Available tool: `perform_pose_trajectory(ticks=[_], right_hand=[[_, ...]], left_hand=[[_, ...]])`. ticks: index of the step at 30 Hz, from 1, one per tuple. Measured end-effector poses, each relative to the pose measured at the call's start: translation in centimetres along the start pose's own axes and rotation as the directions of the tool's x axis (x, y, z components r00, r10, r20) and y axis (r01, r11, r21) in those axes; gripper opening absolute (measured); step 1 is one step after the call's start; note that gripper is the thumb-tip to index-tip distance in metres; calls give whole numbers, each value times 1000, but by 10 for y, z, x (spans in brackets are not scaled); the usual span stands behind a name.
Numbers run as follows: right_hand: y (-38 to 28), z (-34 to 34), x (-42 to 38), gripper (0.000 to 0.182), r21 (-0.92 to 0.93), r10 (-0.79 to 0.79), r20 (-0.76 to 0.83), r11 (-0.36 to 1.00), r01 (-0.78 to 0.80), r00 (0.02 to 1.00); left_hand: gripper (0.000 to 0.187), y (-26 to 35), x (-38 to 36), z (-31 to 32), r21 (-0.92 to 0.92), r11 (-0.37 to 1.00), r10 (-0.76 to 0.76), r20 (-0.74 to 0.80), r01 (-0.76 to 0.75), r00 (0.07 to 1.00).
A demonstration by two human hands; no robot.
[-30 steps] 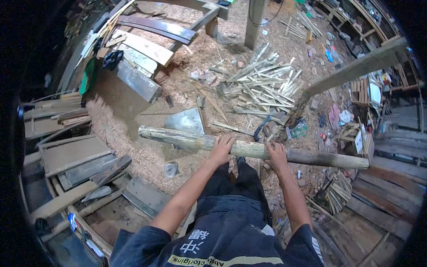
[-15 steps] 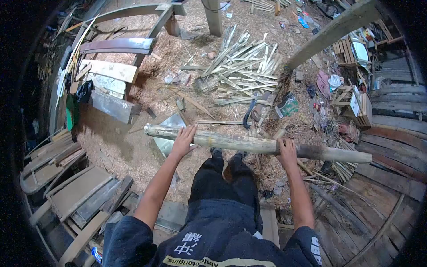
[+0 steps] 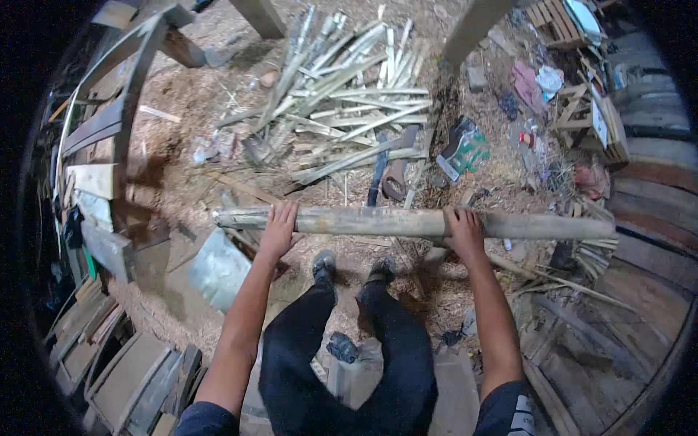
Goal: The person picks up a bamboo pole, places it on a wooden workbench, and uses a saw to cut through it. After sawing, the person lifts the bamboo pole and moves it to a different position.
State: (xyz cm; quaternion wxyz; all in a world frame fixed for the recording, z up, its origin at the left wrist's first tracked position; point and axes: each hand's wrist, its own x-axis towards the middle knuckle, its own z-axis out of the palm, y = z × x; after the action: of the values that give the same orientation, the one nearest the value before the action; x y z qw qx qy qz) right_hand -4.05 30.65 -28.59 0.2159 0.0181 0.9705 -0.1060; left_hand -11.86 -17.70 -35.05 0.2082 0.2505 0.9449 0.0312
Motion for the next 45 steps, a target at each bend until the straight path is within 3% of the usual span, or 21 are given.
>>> perform_pose_trajectory(ticks=[4, 6, 10, 11, 16, 18, 20, 23, 26, 30, 31, 33, 37, 45], right_hand=[[41, 101, 87, 82, 9, 4, 15, 1000, -4, 1000], [53, 138, 126, 84, -28, -87, -94, 996, 84, 992], [56, 194, 187, 86, -15, -80, -92, 997, 79, 993], [58, 206, 199, 87, -30, -92, -78, 995, 90, 993], [75, 247, 231, 92, -78, -99, -64, 992, 94, 993], [86, 253, 240, 94, -121, -129, -56, 985, 121, 990], [95, 267, 247, 90, -106, -157, -102, 984, 146, 982], [99, 273, 252, 76, -93, -229, -157, 972, 217, 961], [69, 268, 239, 74, -163, -188, -163, 973, 162, 969], [1, 258, 223, 72, -194, -232, -238, 963, 187, 943], [-13, 257, 223, 72, -201, -235, -246, 961, 188, 940], [-36, 258, 224, 71, -96, -283, -119, 957, 273, 952], [-60, 278, 212, 71, -116, -456, -200, 890, 441, 867], [-71, 287, 193, 75, -82, -477, -130, 879, 470, 869]], left_hand=[[92, -33, 81, 87, 71, 997, 38, -43, -35, 998], [92, -54, 115, 114, 90, 995, 45, -38, -41, 998], [91, -87, 170, 159, 123, 986, 115, -55, -108, 992], [90, -92, 182, 168, 151, 984, 100, 2, -99, 995], [93, -100, 212, 202, 287, 948, 170, -91, -138, 981], [93, -102, 221, 211, 251, 950, 224, -126, -187, 966], [93, -99, 226, 217, 263, 949, 197, -58, -175, 979], [94, -103, 226, 225, 263, 948, 222, -138, -181, 965], [94, -105, 224, 224, 276, 942, 252, -216, -189, 943], [95, -101, 219, 222, 266, 948, 234, -214, -174, 948], [94, -95, 216, 217, 234, 962, 182, -153, -143, 971], [94, -90, 212, 216, 241, 955, 217, -180, -171, 959], [90, -72, 200, 213, 251, 937, 297, -212, -241, 931], [79, -49, 172, 220, 218, 926, 347, -169, -308, 922]])
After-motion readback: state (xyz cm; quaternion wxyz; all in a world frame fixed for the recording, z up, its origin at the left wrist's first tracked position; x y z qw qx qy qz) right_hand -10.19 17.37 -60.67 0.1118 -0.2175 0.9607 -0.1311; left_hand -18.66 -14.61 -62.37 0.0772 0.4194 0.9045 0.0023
